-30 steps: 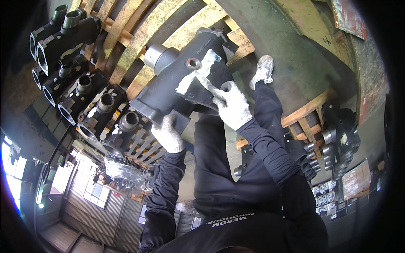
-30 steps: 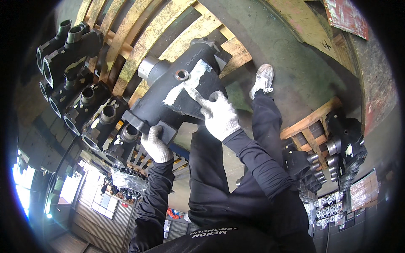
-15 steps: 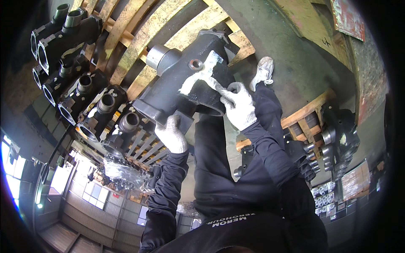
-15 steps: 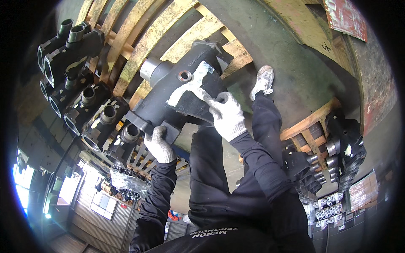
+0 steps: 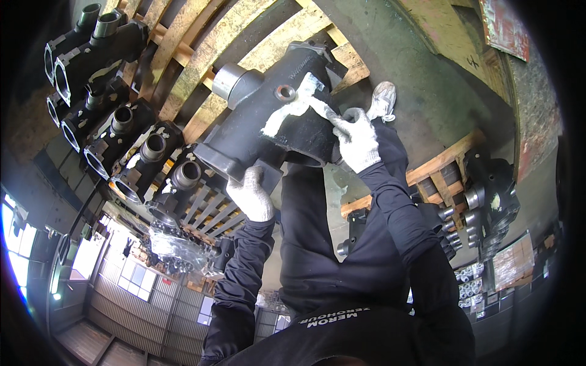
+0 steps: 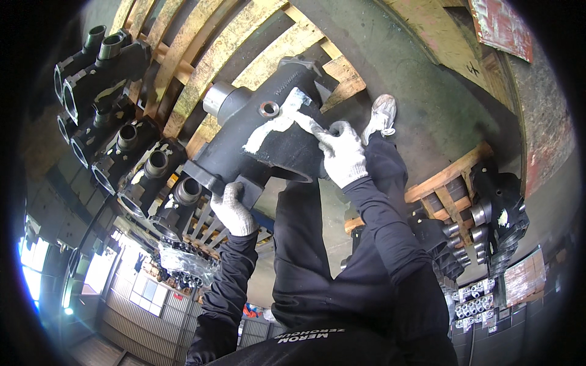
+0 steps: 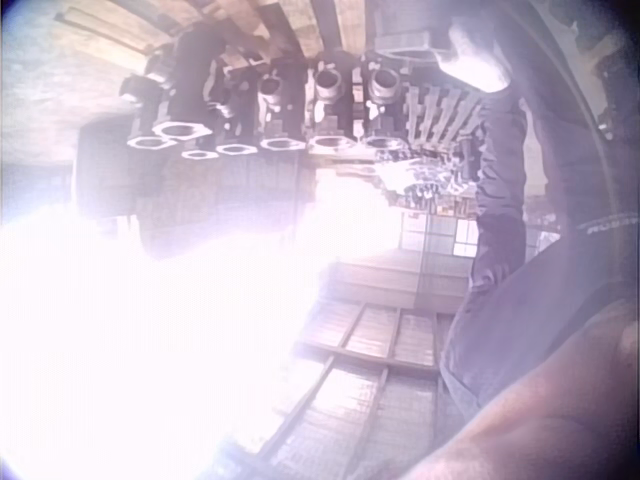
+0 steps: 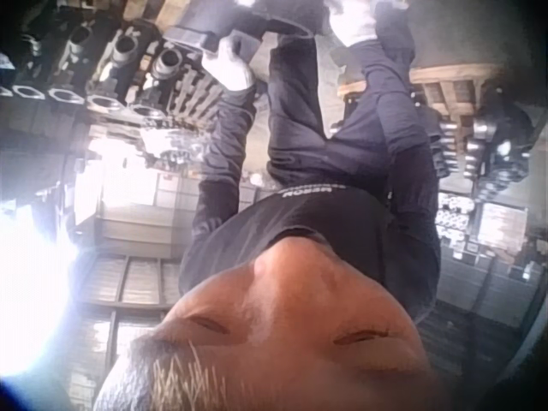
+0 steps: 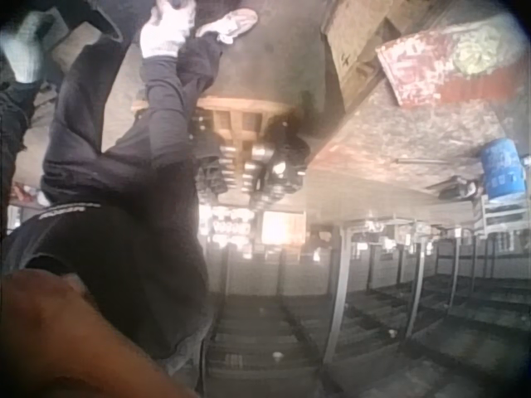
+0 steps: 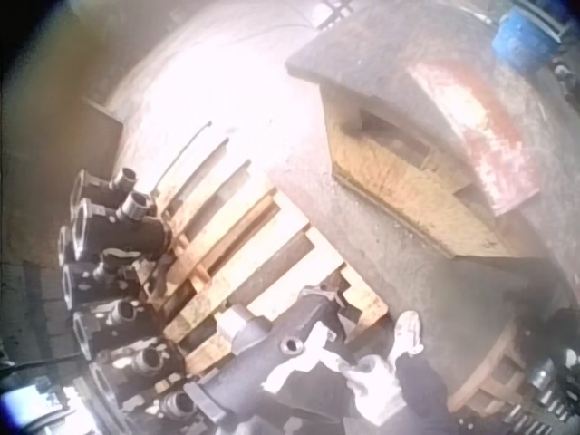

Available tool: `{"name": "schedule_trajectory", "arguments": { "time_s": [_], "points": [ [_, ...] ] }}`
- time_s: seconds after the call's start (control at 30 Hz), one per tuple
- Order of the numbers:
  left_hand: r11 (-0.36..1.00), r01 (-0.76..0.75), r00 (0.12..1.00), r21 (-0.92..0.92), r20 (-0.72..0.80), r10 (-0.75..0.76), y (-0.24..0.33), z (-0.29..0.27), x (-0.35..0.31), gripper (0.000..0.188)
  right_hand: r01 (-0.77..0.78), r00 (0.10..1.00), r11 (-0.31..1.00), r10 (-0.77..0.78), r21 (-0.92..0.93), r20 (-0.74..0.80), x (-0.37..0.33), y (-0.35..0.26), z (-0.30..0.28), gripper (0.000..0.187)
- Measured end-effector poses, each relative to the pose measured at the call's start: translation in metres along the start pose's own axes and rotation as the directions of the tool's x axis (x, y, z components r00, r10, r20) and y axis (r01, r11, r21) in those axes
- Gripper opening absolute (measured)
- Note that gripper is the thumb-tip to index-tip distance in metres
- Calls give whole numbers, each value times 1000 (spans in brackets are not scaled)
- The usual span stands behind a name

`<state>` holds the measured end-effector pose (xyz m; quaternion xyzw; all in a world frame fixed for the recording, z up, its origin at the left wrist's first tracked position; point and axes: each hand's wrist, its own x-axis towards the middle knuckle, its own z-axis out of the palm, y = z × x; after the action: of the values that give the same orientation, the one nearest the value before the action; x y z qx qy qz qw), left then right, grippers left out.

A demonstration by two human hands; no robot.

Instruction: The person applies a white compound to the surface of a black metal part using a small metal tool. They rotate the part to cover multiple areas, then place it on a wooden pallet with other similar parts. The person repeats the process on another part, applying compound and rotating it before placing it on the pallet.

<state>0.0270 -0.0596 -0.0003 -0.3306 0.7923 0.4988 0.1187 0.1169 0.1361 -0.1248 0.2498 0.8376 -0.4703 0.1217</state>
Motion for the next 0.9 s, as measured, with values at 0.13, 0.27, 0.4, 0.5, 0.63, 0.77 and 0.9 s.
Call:
{"name": "schedule_trajectory", "arguments": {
  "time_s": [0.13, 0.27, 0.4, 0.5, 0.63, 0.77, 0.9],
  "points": [
    [1000, -8, 1000, 9, -2, 8, 1, 1, -1, 16, -105, 994, 993, 104, 61, 27, -4, -7, -4, 43],
    [999, -4, 1000, 36, 9, 3, 2, 3, -2, 15, -162, 986, 978, 155, 133, 57, -8, -25, -2, 40],
    [999, -10, 1000, 34, -2, 10, 3, 4, -2, 14, -142, 986, 982, 131, 124, 100, -14, -44, -3, 39],
    [1000, -16, 1000, 15, 0, 16, 2, 5, -2, 11, -130, 988, 974, 111, 184, 111, -19, -58, -3, 37],
    [998, -8, 1000, -69, -5, 8, 0, 8, -4, 15, -64, 994, 986, 49, 154, 101, -23, -69, -3, 38],
    [995, -6, 1000, -95, -3, 6, 0, 10, -5, 20, -17, 995, 992, 4, 123, 100, -25, -79, -4, 42],
    [998, -42, 999, -48, 26, 43, 2, 12, -9, 13, 67, 995, 993, -74, 95, 72, -28, -97, -6, 46]
  ]
}}
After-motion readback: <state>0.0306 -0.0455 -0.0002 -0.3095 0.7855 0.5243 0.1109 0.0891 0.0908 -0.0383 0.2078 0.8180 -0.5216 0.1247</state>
